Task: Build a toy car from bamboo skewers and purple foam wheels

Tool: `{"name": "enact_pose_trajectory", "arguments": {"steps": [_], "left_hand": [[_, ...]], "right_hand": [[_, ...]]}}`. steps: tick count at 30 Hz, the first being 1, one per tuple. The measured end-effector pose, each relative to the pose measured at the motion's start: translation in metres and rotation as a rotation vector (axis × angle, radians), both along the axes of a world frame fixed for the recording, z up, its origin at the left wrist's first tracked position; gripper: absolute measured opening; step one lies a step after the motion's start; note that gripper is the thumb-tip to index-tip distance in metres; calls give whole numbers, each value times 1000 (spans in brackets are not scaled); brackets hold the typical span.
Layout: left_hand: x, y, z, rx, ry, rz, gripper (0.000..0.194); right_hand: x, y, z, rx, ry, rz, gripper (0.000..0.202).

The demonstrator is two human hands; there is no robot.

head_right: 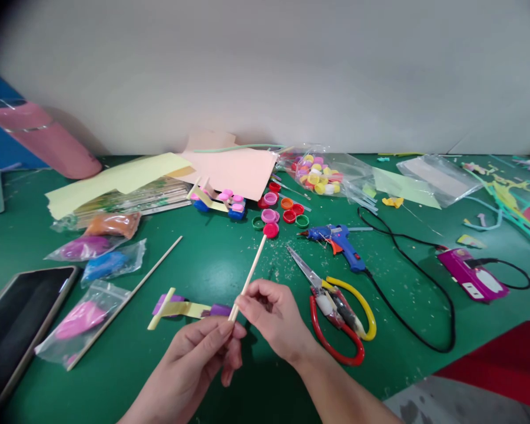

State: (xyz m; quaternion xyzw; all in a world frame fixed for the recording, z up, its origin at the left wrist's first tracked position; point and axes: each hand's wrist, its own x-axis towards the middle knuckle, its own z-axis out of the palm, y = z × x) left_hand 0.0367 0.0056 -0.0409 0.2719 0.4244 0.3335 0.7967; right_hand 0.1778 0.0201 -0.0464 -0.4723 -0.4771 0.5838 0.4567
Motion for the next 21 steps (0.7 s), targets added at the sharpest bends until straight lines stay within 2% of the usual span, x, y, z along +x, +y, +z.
{"name": "enact_pose_trajectory", "arguments": {"steps": [5,13,21], "left_hand": [[1,-1,0,6,3,-31,21],[0,3,1,-105,-108,-77,23],[3,1,4,-34,-92,-49,23]], "right_hand": [[-3,1,3,-37,-22,9,22],[-2,2,2,-129,-10,10,25],[-1,-1,1,-95,-49,20,26]]}}
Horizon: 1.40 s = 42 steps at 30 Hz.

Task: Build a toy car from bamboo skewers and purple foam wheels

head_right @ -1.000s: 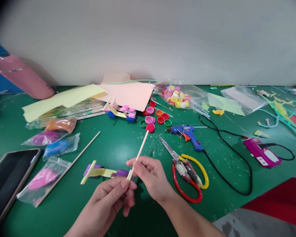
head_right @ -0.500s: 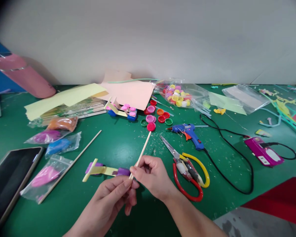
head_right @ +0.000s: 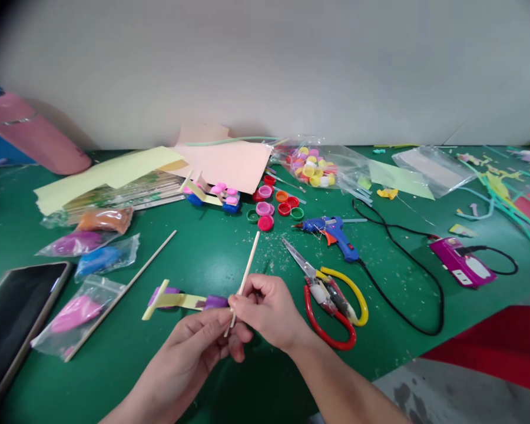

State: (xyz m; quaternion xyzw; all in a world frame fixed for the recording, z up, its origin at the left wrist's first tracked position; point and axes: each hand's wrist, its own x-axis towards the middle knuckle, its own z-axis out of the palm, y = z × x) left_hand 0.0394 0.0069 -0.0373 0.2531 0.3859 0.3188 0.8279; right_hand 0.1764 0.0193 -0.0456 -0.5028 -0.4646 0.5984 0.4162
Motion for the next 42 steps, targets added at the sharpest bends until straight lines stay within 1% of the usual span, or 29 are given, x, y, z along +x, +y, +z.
{"name": "enact_pose_trajectory", "arguments": {"steps": [6,13,16,18,20,22,24,25,28,30,32,35,38,40,42], "left_hand": [[1,-2,2,18,-13,-17,22],[2,-5,3,36,-9,-4,20],[0,-6,3,53,-24,18,18],[0,-6,3,47,-24,34,16],[-1,-6,3,37,-22,37,15],[-1,-6,3,32,-28,37,15],[-1,-6,3,29,-33,38,15],[-1,-7,2,28,-34,38,15],[-2,-7,2,39,-39,44,15],[-2,-7,3,57,-37,51,16],[-3,-7,5,77,-27,57,15],[-4,-7,8,98,-9,61,16],[-4,-7,9,136,-2,79,15],[-5,-7,10,172,12,97,15],[-6,-7,11,195,27,116,15]], "right_hand": [[1,-6,4,28,-33,34,24],[-3,-12,7,94,-152,-18,24],[0,-14,12,141,-209,-18,20],[11,-18,16,190,-309,-33,16],[28,-25,18,238,-475,-111,17],[52,-35,16,285,-684,-233,16],[77,-46,10,316,-877,-294,20],[88,-52,5,320,-962,-300,25],[110,-66,-9,295,-1089,-181,43],[114,-69,-17,268,-1144,-140,49],[113,-67,-20,225,-1193,-154,51],[111,-59,-19,154,-1205,-179,45],[112,-55,-10,115,-1173,-190,39],[110,-56,-2,86,-1039,-197,37],[104,-59,6,66,-781,-215,36]]}}
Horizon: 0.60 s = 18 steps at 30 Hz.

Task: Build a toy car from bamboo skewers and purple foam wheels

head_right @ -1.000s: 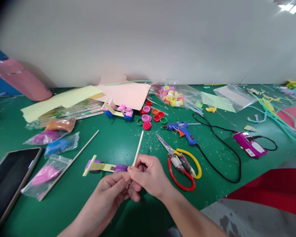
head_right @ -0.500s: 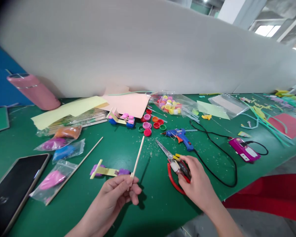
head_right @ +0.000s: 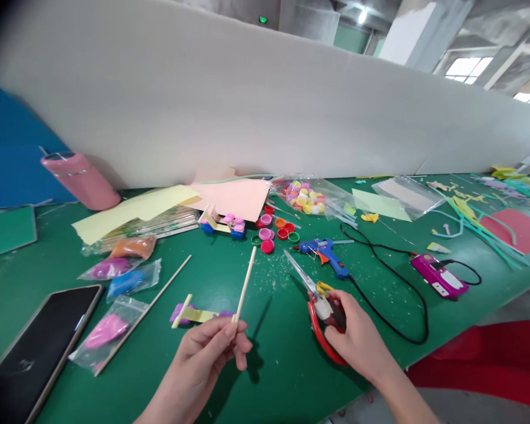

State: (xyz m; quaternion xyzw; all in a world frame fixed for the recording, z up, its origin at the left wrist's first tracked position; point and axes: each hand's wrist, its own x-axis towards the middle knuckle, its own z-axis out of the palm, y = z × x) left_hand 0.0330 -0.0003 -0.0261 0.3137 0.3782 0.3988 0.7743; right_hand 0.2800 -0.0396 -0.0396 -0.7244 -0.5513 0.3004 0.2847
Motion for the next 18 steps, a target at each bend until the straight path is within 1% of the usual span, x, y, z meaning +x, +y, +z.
{"name": "enact_pose_trajectory", "arguments": {"steps": [2,4,6,8,10,12,15,18], "left_hand": [[-1,0,1,-2,-6,3,15],[-1,1,0,-13,-27,-12,15],[0,1,-2,-20,-44,-31,16],[1,1,-4,-16,-44,-41,16],[2,1,-7,2,-19,-46,18],[3,0,-9,32,25,-59,20],[3,0,-9,85,76,-68,20],[2,0,-4,139,141,-58,20]], "right_hand": [[-12,-2,4,45,310,-32,36],[-30,-1,4,100,590,-91,36],[-52,4,2,156,796,-135,34],[-74,11,1,206,930,-138,28],[-92,19,3,211,977,-141,28],[-106,25,5,226,945,-156,31],[-118,28,6,272,886,-110,33],[-125,27,1,280,878,-65,31]]}}
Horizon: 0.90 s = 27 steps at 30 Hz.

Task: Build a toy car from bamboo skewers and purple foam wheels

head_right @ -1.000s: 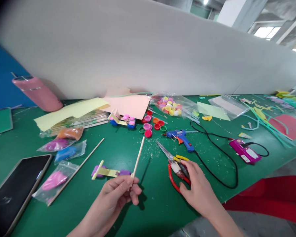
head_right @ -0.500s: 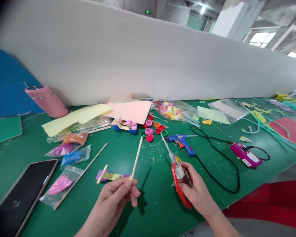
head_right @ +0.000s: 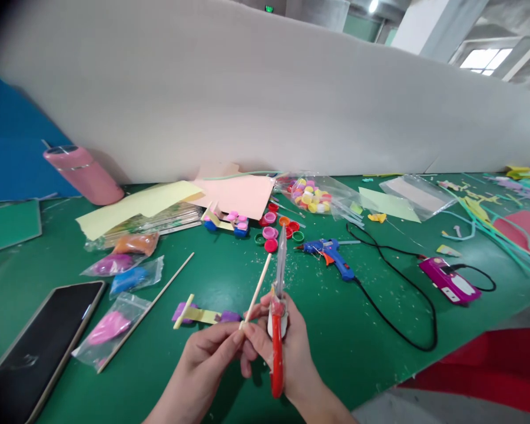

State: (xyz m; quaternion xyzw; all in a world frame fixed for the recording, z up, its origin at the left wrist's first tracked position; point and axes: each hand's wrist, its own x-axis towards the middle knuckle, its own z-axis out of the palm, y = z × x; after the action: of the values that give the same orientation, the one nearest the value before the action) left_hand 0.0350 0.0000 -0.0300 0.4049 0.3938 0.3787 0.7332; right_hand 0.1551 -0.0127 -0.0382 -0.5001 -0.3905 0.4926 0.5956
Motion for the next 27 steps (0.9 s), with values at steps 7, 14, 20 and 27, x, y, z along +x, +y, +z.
{"name": "enact_pose_trajectory", "arguments": {"steps": [7,14,20,27], "left_hand": [[0,3,5,50,115,-20,24],[2,4,-3,63,101,-26,26],[1,2,-9,85,125,-24,28],[1,3,-5,54,65,-58,27]], "right_hand": [[-6,0,-5,-19,-15,9,24],[-8,3,-2,-64,-60,14,23],[-9,2,-6,-55,-46,23,23],[-1,1,-8,-33,-35,70,18]]}}
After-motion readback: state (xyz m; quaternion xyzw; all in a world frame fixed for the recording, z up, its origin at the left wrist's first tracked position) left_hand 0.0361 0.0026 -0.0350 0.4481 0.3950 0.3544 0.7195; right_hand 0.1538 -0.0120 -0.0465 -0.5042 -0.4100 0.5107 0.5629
